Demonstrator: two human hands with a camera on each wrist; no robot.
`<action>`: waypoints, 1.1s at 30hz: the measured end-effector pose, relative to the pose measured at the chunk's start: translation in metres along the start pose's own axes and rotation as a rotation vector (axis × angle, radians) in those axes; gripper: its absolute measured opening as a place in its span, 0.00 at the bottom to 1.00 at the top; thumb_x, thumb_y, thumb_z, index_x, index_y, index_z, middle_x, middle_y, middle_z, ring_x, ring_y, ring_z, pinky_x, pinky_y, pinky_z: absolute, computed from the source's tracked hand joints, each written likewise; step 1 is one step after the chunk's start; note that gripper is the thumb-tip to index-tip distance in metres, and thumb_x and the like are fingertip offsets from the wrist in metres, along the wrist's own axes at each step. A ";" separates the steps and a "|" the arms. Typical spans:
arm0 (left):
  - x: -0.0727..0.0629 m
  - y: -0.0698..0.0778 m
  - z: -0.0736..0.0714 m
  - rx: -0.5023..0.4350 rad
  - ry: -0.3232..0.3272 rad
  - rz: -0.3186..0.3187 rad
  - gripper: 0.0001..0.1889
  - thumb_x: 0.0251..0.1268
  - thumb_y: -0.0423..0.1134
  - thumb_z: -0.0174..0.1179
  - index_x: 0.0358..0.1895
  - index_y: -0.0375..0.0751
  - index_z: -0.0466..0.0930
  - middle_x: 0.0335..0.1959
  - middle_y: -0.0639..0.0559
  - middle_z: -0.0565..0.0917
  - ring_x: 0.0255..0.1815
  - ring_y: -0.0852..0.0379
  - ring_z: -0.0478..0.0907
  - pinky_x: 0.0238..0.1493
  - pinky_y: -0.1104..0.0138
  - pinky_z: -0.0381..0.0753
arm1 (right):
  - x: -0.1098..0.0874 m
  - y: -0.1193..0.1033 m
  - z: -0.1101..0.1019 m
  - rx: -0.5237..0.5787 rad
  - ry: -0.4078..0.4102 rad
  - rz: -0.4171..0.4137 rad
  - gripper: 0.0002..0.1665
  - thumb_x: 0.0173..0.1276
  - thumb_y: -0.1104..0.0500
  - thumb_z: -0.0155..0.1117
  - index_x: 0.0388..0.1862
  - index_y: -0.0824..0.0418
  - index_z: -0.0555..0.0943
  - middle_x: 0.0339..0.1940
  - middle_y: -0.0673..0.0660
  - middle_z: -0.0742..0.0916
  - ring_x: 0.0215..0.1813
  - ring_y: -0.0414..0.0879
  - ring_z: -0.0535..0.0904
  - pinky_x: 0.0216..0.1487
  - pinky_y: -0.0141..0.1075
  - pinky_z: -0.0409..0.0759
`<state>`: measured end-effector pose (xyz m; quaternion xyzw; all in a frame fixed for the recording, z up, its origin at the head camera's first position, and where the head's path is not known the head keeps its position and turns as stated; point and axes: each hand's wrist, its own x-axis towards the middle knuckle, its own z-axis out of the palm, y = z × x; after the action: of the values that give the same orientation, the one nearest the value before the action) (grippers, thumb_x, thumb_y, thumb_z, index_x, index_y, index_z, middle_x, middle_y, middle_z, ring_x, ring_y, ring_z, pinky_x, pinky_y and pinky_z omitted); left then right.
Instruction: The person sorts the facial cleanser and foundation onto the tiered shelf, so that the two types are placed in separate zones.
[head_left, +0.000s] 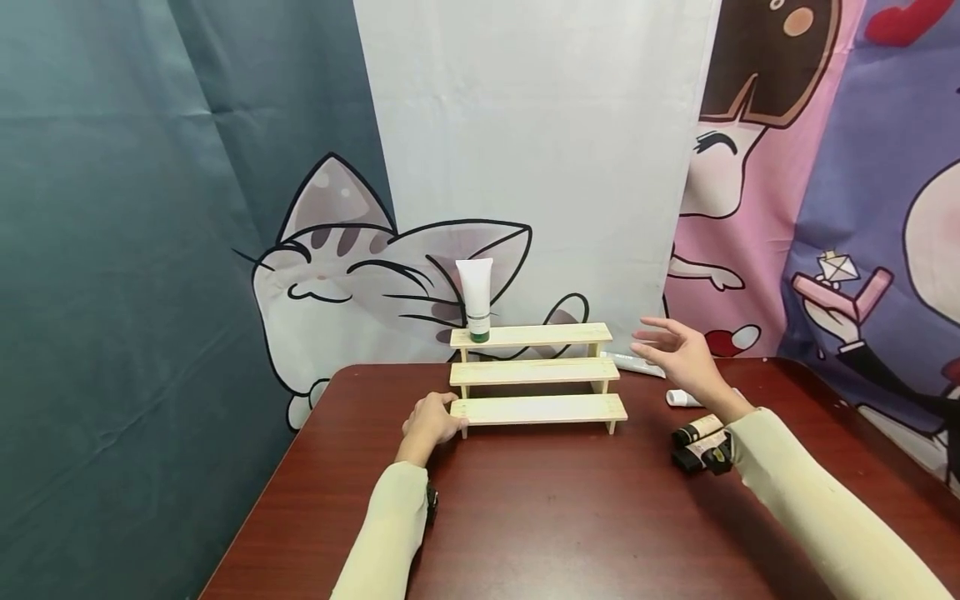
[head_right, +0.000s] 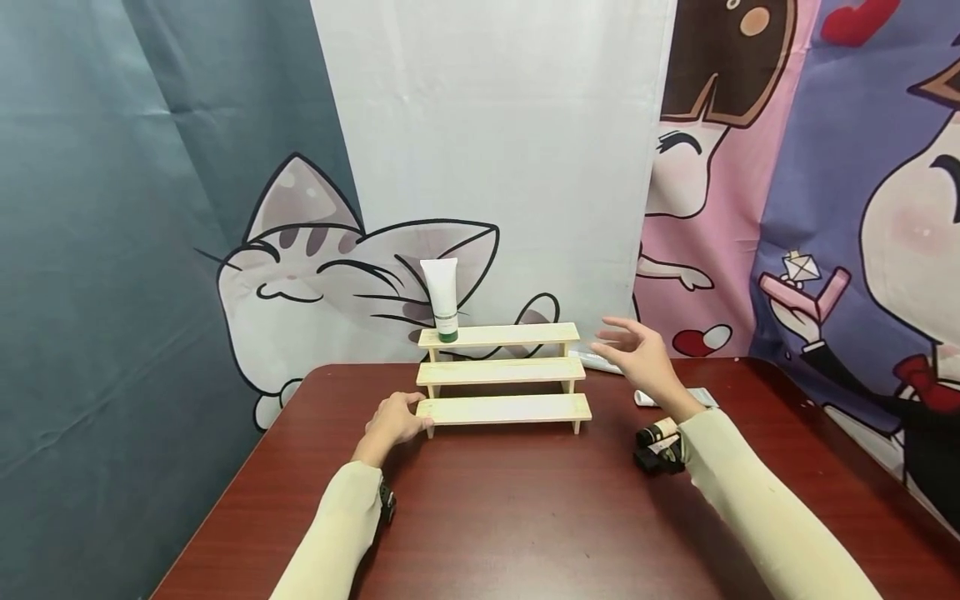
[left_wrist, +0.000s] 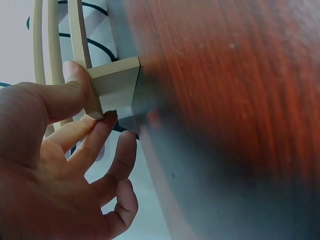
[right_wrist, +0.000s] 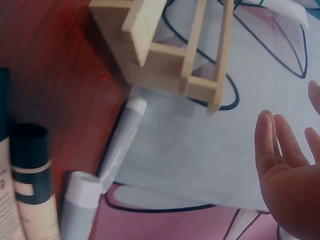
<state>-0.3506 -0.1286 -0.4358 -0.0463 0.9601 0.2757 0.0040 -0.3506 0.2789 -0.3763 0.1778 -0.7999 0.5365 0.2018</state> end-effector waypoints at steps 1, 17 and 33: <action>0.000 0.000 0.001 -0.001 0.005 0.002 0.28 0.55 0.49 0.74 0.62 0.55 0.80 0.60 0.43 0.80 0.53 0.40 0.78 0.47 0.44 0.74 | -0.001 0.003 -0.002 -0.005 0.000 0.002 0.31 0.66 0.60 0.71 0.66 0.65 0.74 0.52 0.74 0.83 0.42 0.33 0.85 0.37 0.32 0.84; 0.002 -0.002 0.002 -0.017 0.001 0.021 0.28 0.55 0.49 0.74 0.61 0.55 0.81 0.59 0.44 0.81 0.53 0.40 0.79 0.45 0.44 0.74 | -0.024 0.038 -0.058 -0.102 0.098 0.164 0.30 0.66 0.57 0.72 0.62 0.68 0.74 0.40 0.44 0.88 0.36 0.30 0.85 0.32 0.34 0.84; 0.001 -0.005 0.000 -0.028 -0.001 0.034 0.29 0.56 0.48 0.74 0.63 0.54 0.80 0.62 0.42 0.79 0.55 0.37 0.77 0.46 0.42 0.74 | -0.053 0.072 -0.097 -0.406 0.152 0.398 0.43 0.60 0.38 0.73 0.61 0.69 0.77 0.36 0.63 0.90 0.31 0.41 0.87 0.26 0.32 0.81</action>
<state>-0.3508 -0.1329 -0.4383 -0.0301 0.9569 0.2890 -0.0007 -0.3288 0.3983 -0.4271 -0.0674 -0.8925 0.4065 0.1834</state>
